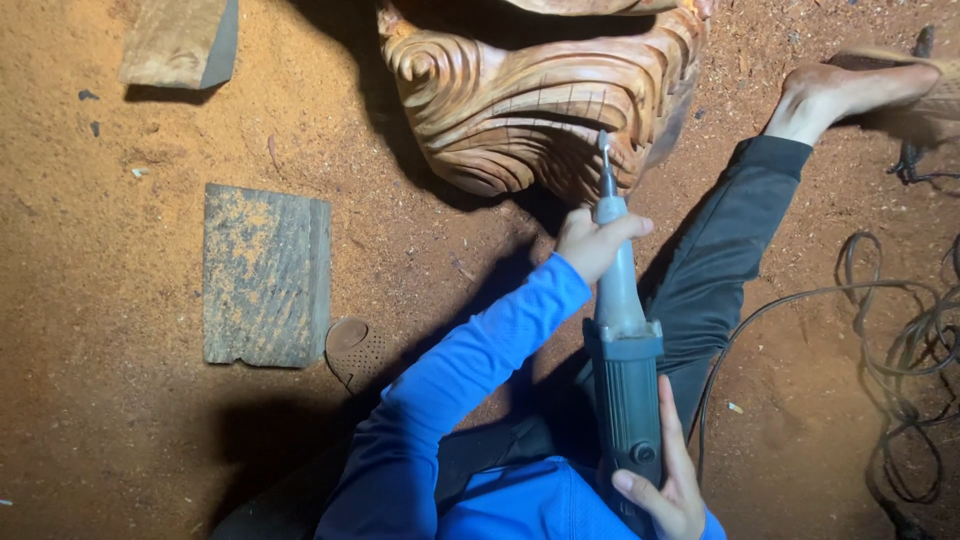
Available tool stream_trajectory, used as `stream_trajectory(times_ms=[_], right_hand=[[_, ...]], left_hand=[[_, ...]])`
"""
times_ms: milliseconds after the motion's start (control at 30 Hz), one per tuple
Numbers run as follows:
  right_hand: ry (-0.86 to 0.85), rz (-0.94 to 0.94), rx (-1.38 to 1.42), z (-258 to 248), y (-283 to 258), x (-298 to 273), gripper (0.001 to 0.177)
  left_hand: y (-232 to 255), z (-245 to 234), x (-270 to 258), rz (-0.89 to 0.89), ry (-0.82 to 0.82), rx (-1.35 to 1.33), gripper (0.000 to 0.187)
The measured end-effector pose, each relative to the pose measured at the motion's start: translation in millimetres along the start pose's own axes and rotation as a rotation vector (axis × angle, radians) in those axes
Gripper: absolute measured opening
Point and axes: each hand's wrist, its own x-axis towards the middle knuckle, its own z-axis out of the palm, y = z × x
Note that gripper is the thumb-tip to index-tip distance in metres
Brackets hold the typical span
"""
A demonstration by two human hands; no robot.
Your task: The person uses a rotary tool to carve intricate details into a large wooden sculpture while sitting on the ground.
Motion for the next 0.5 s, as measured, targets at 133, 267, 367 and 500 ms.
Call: stream_trajectory(times_ms=[133, 267, 367, 500], right_hand=[[0.02, 0.076, -0.266, -35, 40, -5, 0.124], [-0.114, 0.032, -0.477, -84, 83, 9, 0.115], [-0.157, -0.2, -0.662, -105, 111, 28, 0.114], [-0.143, -0.204, -0.638, -104, 129, 34, 0.123]], left_hand=[[-13, 5, -19, -0.044, -0.045, -0.008, 0.031], [-53, 2, -7, -0.078, -0.115, -0.283, 0.054], [-58, -7, -14, -0.04, -0.119, -0.265, 0.048], [-57, -4, -19, 0.036, -0.186, -0.348, 0.043]])
